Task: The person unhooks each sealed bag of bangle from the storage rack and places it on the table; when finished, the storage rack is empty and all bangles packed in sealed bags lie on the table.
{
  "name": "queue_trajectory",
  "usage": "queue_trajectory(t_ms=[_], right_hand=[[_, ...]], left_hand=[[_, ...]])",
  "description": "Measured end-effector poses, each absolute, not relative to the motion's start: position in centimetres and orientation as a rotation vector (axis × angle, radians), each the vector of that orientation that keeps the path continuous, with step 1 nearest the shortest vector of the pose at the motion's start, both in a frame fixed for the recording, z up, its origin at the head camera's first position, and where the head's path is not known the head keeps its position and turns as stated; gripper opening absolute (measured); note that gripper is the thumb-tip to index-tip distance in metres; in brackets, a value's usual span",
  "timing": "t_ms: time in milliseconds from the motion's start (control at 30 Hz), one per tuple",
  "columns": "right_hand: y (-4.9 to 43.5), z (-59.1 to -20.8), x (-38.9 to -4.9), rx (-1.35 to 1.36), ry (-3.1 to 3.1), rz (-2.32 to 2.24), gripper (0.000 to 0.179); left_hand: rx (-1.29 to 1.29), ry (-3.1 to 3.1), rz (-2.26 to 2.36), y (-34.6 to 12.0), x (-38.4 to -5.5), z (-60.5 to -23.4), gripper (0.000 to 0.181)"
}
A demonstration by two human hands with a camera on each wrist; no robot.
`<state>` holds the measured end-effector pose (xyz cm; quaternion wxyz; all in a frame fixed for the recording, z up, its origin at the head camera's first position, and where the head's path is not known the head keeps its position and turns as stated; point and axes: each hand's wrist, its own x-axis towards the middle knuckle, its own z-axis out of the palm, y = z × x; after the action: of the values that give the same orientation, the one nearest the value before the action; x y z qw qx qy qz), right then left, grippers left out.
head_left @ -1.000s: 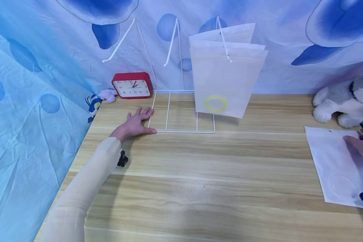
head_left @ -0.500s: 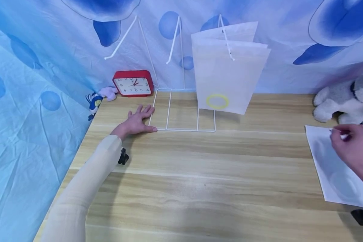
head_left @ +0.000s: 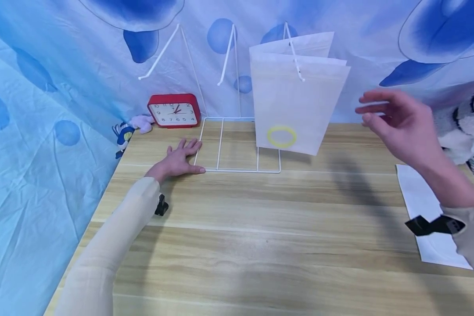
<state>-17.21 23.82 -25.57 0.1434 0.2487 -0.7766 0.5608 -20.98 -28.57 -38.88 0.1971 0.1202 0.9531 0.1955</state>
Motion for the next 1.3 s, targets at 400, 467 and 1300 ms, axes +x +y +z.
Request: queue_trajectory(t_ms=[400,467,1300], right_hand=[[20.1,-23.3,-19.8,0.878,-1.837,2.053,0.04],[19.9,-23.4,-19.9,0.877,-1.808,2.045,0.04],[17.2,-22.1,-19.3,0.62,-2.199,1.697,0.041]], left_hand=[[0.345,2.675,0.548,-28.6,-21.0,-38.9,0.102],[0.347,2.674,0.544,-28.6,-21.0,-38.9,0.102],[0.33,2.67,0.532,-28.4,-20.9,-38.8,0.102]])
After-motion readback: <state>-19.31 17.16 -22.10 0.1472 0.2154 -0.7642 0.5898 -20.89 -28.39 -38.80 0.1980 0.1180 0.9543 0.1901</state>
